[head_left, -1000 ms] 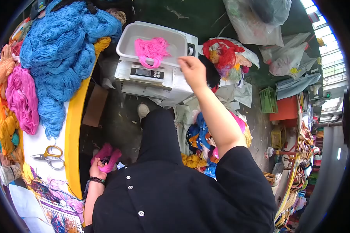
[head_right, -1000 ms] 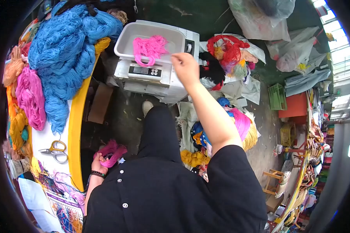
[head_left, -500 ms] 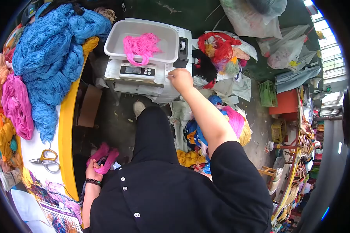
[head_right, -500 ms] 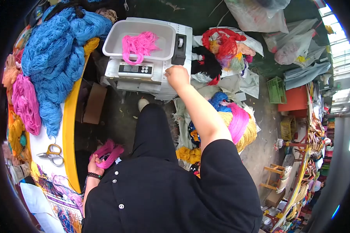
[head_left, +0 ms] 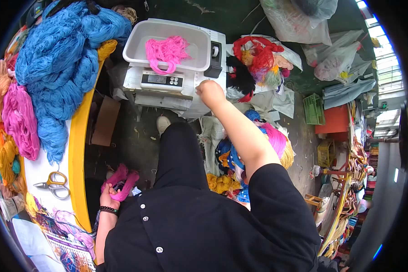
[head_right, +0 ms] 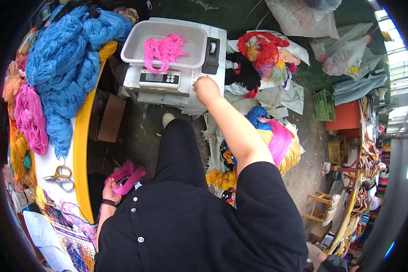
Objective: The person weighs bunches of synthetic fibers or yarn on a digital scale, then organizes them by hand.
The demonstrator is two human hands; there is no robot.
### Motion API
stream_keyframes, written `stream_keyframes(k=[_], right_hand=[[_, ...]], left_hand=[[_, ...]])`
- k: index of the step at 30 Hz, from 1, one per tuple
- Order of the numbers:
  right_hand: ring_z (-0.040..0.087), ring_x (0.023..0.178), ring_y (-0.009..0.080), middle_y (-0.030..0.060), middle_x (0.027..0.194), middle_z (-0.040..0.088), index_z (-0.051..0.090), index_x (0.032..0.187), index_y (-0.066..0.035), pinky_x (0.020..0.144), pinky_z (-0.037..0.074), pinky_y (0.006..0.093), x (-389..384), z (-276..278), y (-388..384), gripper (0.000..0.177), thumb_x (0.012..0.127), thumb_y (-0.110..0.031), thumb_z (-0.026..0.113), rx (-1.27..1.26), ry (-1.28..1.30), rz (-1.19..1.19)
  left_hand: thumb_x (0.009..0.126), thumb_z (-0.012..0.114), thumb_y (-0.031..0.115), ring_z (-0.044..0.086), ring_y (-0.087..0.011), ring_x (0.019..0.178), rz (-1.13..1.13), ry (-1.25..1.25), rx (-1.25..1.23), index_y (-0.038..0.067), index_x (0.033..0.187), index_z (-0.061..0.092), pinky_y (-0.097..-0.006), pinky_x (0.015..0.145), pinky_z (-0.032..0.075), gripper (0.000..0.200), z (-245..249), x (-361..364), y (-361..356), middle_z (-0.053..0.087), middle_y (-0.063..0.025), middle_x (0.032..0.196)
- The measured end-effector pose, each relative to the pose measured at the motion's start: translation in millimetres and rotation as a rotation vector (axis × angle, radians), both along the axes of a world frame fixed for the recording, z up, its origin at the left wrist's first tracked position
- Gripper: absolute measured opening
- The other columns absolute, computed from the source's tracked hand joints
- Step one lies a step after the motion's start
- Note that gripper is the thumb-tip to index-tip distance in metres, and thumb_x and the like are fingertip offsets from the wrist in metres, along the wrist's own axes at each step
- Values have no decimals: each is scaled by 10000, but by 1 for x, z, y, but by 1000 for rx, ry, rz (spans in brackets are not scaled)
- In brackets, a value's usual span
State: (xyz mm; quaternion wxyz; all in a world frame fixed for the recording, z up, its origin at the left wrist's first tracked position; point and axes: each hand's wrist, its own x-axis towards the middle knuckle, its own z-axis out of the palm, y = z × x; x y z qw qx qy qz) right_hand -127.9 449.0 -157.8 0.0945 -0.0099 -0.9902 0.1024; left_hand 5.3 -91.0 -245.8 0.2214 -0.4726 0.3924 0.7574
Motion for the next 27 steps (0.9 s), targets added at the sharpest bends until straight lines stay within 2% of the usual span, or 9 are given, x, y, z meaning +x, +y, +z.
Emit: stream_keyframes(k=[10, 12, 13, 15, 18, 20, 23, 25, 27], right_hand=[[619, 795, 322, 127, 800, 645, 670, 737, -58, 703, 488, 423, 14, 13, -14, 83, 708, -111, 614, 45, 48, -14], [613, 795, 312, 102, 798, 648, 661, 736, -72, 708, 481, 420, 19, 29, -23, 49, 695, -81, 636, 40, 228, 15], [596, 791, 293, 66, 787, 635, 650, 722, -78, 706, 467, 415, 18, 43, -36, 51, 678, -57, 665, -30, 499, 33], [577, 781, 275, 51, 799, 624, 659, 756, -74, 696, 455, 401, 17, 79, -61, 87, 674, -67, 687, -35, 581, 66], [564, 857, 252, 46, 898, 617, 577, 1180, -130, 800, 416, 374, 1, 109, -99, 511, 685, -102, 701, 33, 450, 125], [551, 896, 239, 40, 939, 595, 480, 1293, -143, 852, 391, 386, -27, 102, -109, 663, 671, -108, 707, 154, 544, 228], [554, 950, 223, 50, 928, 596, 472, 1311, -157, 891, 378, 389, -60, 82, -109, 660, 684, -101, 668, 261, 491, 252], [590, 903, 264, 87, 920, 629, 456, 1329, -140, 831, 429, 407, -61, 95, -119, 626, 732, -74, 629, 189, 445, 283], [623, 821, 295, 134, 916, 647, 423, 1347, -101, 751, 483, 389, -42, 116, -143, 583, 793, -63, 601, -323, 225, 145]], left_hand=[[959, 514, 273, 398, -79, 489, 12, -13, 14, 106, 876, 529, -313, 691, 436, 187, 4, -1, 0, 405, 56, 570], [959, 513, 274, 399, -80, 489, 16, -6, 17, 106, 879, 529, -313, 693, 436, 186, 5, 0, -1, 404, 54, 568], [960, 511, 274, 400, -82, 488, 15, -2, 22, 107, 882, 530, -314, 694, 436, 185, 6, 0, 0, 403, 53, 566], [964, 501, 277, 412, -87, 483, 3, 10, 42, 111, 888, 534, -311, 683, 437, 185, 8, 1, 1, 413, 49, 557], [966, 497, 279, 424, -89, 481, -17, 12, 44, 112, 891, 534, -302, 665, 439, 187, 7, -1, 2, 424, 47, 550], [966, 496, 280, 428, -88, 481, -13, 17, 46, 112, 893, 533, -299, 656, 440, 187, 8, -3, 4, 427, 46, 547], [965, 498, 274, 429, -82, 484, -28, 100, 76, 113, 877, 532, -295, 647, 439, 187, 23, -1, 4, 426, 49, 541], [960, 509, 276, 457, -84, 515, -51, 199, 115, 107, 898, 548, -288, 634, 457, 184, 39, 1, 0, 477, 36, 613], [942, 540, 302, 468, -97, 550, -146, 289, 130, 115, 968, 574, -286, 627, 462, 192, 67, -4, 2, 496, 30, 719]])
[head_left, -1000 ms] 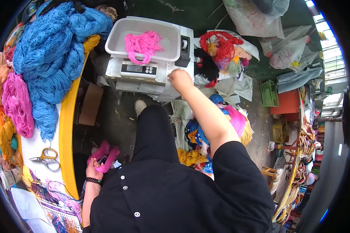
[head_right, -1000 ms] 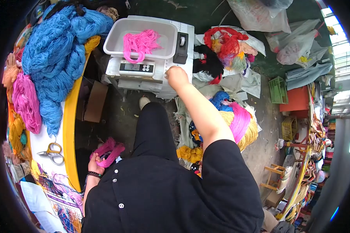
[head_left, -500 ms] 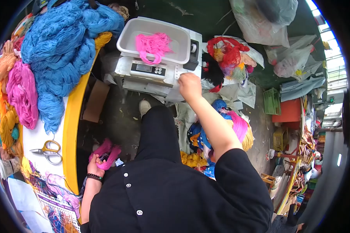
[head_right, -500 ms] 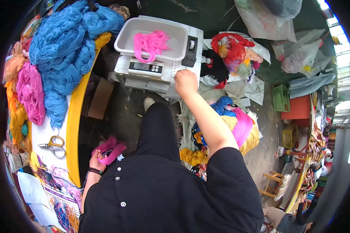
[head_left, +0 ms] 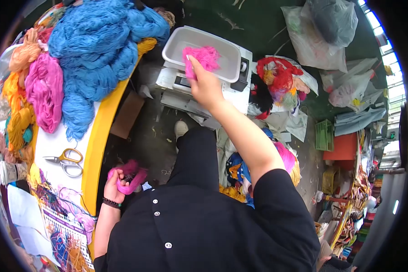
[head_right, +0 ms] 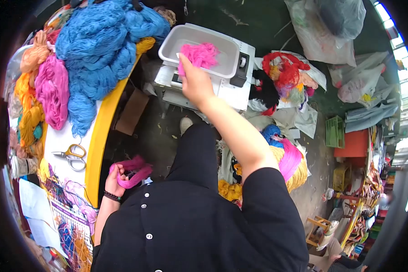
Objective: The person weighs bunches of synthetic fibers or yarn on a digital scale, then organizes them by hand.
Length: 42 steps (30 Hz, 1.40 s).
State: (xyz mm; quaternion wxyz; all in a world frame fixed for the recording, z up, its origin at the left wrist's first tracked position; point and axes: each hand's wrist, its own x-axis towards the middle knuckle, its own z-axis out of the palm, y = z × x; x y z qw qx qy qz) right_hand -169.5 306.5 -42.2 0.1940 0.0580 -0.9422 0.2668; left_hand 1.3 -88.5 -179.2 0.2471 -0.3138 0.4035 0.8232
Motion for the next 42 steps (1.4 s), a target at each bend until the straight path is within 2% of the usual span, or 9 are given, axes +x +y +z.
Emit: stream_keyframes(k=[4, 7, 10, 15, 21, 30, 35, 37, 42], right_hand=[[606, 822, 200, 123, 968, 622, 388, 1364, -62, 768, 479, 298, 90, 82, -78, 544, 853, -91, 571, -471, -334, 368], [642, 917, 297, 167, 1161, 577, 320, 1400, -33, 793, 487, 328, 145, 110, -117, 602, 851, -70, 566, -500, -427, 784], [618, 750, 140, 105, 921, 626, 303, 1396, -21, 679, 480, 277, 158, 98, -146, 624, 844, -51, 592, -651, -332, 636], [603, 825, 104, 85, 884, 641, 203, 1424, 1, 741, 480, 250, 152, 64, -169, 653, 886, -44, 572, -936, -577, 479], [582, 762, 96, 59, 874, 619, 183, 1428, 13, 676, 481, 248, 171, 66, -186, 728, 843, -29, 616, -1090, -747, 479], [622, 842, 142, 117, 1000, 619, 185, 1426, -3, 750, 520, 265, 176, 60, -187, 720, 838, 19, 599, -1308, -758, 515], [628, 861, 152, 128, 1018, 616, 174, 1430, -1, 765, 524, 272, 178, 60, -186, 722, 846, 11, 599, -1287, -758, 496], [630, 870, 155, 123, 992, 624, 166, 1434, 1, 757, 527, 269, 179, 60, -185, 727, 851, 1, 601, -1003, -685, 486], [631, 841, 147, 106, 938, 638, 172, 1434, 8, 733, 521, 265, 180, 63, -184, 734, 846, -5, 611, -1213, -746, 479]], left_hand=[[954, 515, 273, 625, -189, 916, -40, 201, 105, 64, 1155, 555, -301, 698, 534, 292, 59, -12, 11, 502, -113, 1331], [979, 451, 249, 629, -211, 944, -86, 358, 73, 5, 1157, 533, -339, 811, 520, 313, 92, -21, 20, 584, -128, 1196], [919, 455, 103, 651, -228, 811, -73, 454, 1, -69, 1166, 496, -345, 786, 517, 304, 148, -11, 34, 668, -162, 877], [904, 418, 45, 622, -167, 717, -180, 604, 4, -67, 1278, 428, -272, 710, 501, 391, 186, 8, 45, 660, -153, 844], [934, 442, 51, 587, -104, 709, -213, 650, 4, 3, 1368, 380, -241, 687, 487, 441, 176, 24, 47, 594, -61, 1096], [898, 485, 91, 462, -31, 488, -277, 599, -19, 1, 1333, 440, -174, 503, 414, 446, 176, 32, 34, 624, -19, 921], [915, 463, 78, 436, -34, 480, -261, 588, -101, 1, 1307, 476, -196, 523, 410, 399, 182, 34, 43, 596, -12, 819], [921, 459, 74, 434, -36, 483, -258, 612, -169, 1, 1316, 466, -198, 524, 413, 402, 180, 35, 46, 597, -12, 820], [924, 464, 93, 476, -63, 537, -285, 613, -98, -5, 1319, 457, -226, 573, 441, 406, 175, 35, 44, 611, -30, 850]])
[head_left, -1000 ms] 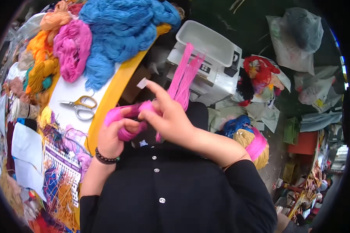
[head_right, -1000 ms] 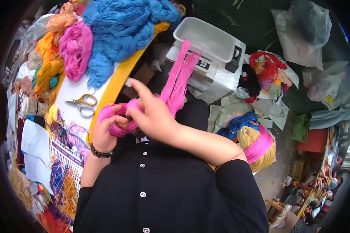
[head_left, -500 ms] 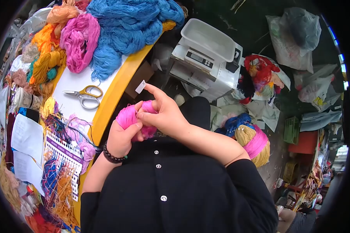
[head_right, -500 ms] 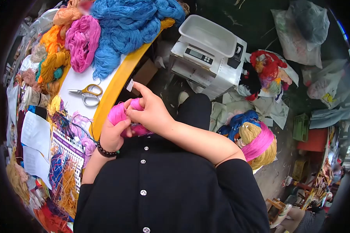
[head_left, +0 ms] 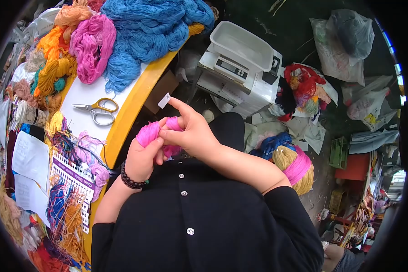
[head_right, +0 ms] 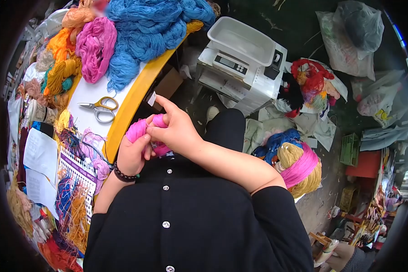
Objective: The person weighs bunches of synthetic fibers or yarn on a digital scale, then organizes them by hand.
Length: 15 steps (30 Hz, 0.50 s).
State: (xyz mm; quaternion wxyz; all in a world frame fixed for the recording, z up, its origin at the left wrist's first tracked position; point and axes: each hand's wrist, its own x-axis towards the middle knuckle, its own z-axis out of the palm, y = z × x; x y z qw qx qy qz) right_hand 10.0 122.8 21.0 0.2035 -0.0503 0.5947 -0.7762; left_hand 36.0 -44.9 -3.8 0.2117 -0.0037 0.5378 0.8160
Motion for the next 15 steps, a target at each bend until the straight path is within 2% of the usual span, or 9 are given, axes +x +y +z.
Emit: stream_keyframes(k=[3, 4, 5, 7, 9, 11, 13, 14, 15], right_hand=[[631, 789, 155, 107, 922, 629, 220, 1414, 6, 730, 511, 278, -6, 2, 16, 715, 815, 33, 609, -345, -158, -9], [635, 779, 180, 109, 906, 618, 258, 1389, 3, 752, 510, 293, -14, -2, 25, 683, 799, 43, 599, -378, -187, -62], [638, 780, 200, 104, 878, 608, 275, 1372, 6, 769, 513, 327, -19, 3, 40, 641, 806, 37, 574, -367, -199, -77], [604, 709, 180, 87, 844, 587, 232, 1417, -55, 756, 515, 348, -24, 16, 66, 682, 813, 41, 534, -434, -183, -117], [557, 706, 135, 62, 827, 566, 201, 1443, -88, 708, 486, 307, -25, 25, 75, 726, 819, 18, 556, -73, -90, -50], [543, 747, 112, 56, 855, 556, 191, 1445, -77, 650, 473, 307, -19, 29, 63, 736, 830, -47, 594, 487, 316, 52], [624, 786, 291, 166, 904, 603, 179, 1438, -44, 684, 488, 369, -4, 58, 39, 754, 795, -13, 570, 759, 503, 318], [602, 833, 379, 203, 893, 604, 154, 1441, -31, 699, 480, 414, 4, 48, 30, 789, 773, 13, 571, 729, 723, 346], [601, 840, 370, 202, 931, 602, 132, 1448, -30, 723, 478, 417, 10, 65, 26, 819, 748, 60, 547, 798, 635, 508]], left_hand=[[900, 481, 98, 627, -195, 839, 82, 6, 204, -16, 1226, 532, -330, 826, 479, 349, -4, -1, -7, 652, -123, 1011], [876, 508, 116, 594, -280, 1045, 63, 19, 404, -19, 1139, 579, -397, 977, 409, 304, -10, -5, -17, 628, -179, 1115], [864, 530, 147, 586, -295, 1061, 92, 21, 577, -1, 1123, 597, -408, 1005, 391, 306, -12, -6, -24, 629, -169, 1108], [875, 542, 196, 622, -160, 908, 38, -140, 896, 84, 1266, 530, -326, 857, 435, 406, -25, -5, -55, 648, -39, 990], [908, 527, 243, 541, -18, 670, -225, -163, 1172, 170, 1420, 358, -243, 665, 404, 544, -36, -9, -74, 624, 68, 890], [921, 517, 241, 484, -40, 579, -307, -128, 1106, 200, 1439, 316, -215, 596, 395, 557, -37, -13, -65, 605, 57, 844], [933, 507, 244, 428, -50, 502, -75, -209, 620, 100, 1409, 356, -185, 525, 345, 520, -19, -10, -40, 521, 40, 727], [933, 510, 260, 409, -54, 488, -149, -104, 417, 40, 1361, 404, -189, 500, 329, 492, -9, -18, -27, 488, 38, 659], [934, 512, 276, 389, -57, 474, -222, 6, 214, -20, 1314, 453, -193, 476, 313, 485, 1, -27, -13, 455, 35, 590]])
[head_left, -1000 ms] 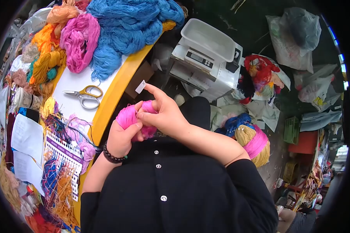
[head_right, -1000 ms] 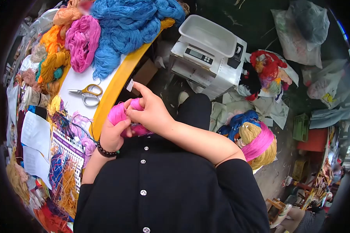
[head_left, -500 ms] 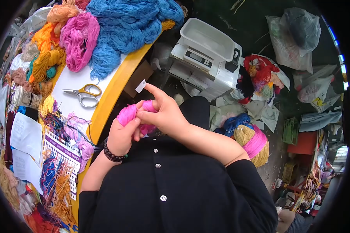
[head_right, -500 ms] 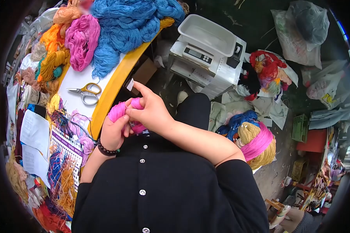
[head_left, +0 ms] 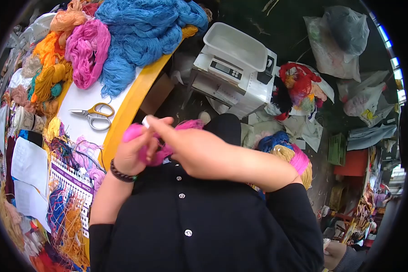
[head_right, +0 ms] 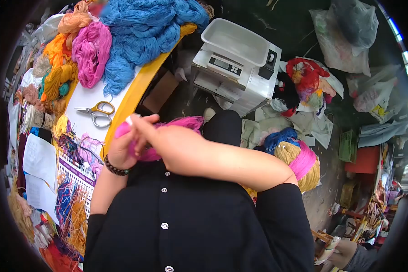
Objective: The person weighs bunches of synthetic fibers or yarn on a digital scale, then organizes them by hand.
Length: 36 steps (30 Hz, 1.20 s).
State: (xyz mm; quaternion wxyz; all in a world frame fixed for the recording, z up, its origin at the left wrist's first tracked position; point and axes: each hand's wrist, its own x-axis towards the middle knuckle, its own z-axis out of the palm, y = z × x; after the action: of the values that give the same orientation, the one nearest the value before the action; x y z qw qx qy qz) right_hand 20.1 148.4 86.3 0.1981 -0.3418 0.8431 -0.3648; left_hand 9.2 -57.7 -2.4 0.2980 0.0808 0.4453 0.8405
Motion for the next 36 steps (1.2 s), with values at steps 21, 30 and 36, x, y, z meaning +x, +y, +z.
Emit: stream_keyframes(k=[21, 30, 36], right_hand=[[528, 1069, 200, 78, 1125, 575, 610, 964, -39, 932, 395, 339, 4, -40, 15, 213, 778, -101, 692, -556, 94, -434], [634, 770, 223, 112, 872, 645, 582, 1077, -20, 687, 500, 336, 3, -32, 14, 234, 867, -124, 593, -429, -365, -304], [464, 516, 179, 0, 657, 487, 647, 994, -83, 446, 386, 282, 7, -45, 17, 437, 557, -65, 664, -223, 985, -184]], left_hand=[[926, 504, 98, 453, -45, 613, 104, 202, -270, -18, 953, 615, -203, 566, 372, 163, 35, 14, 28, 516, 24, 672], [910, 552, 108, 569, -89, 686, 211, 723, -632, -11, 943, 632, -244, 632, 460, 147, 41, 19, 24, 631, -30, 785], [919, 564, 169, 449, -66, 535, -44, 55, -431, 25, 795, 595, -212, 506, 351, 192, 55, 12, 10, 518, 21, 615]])
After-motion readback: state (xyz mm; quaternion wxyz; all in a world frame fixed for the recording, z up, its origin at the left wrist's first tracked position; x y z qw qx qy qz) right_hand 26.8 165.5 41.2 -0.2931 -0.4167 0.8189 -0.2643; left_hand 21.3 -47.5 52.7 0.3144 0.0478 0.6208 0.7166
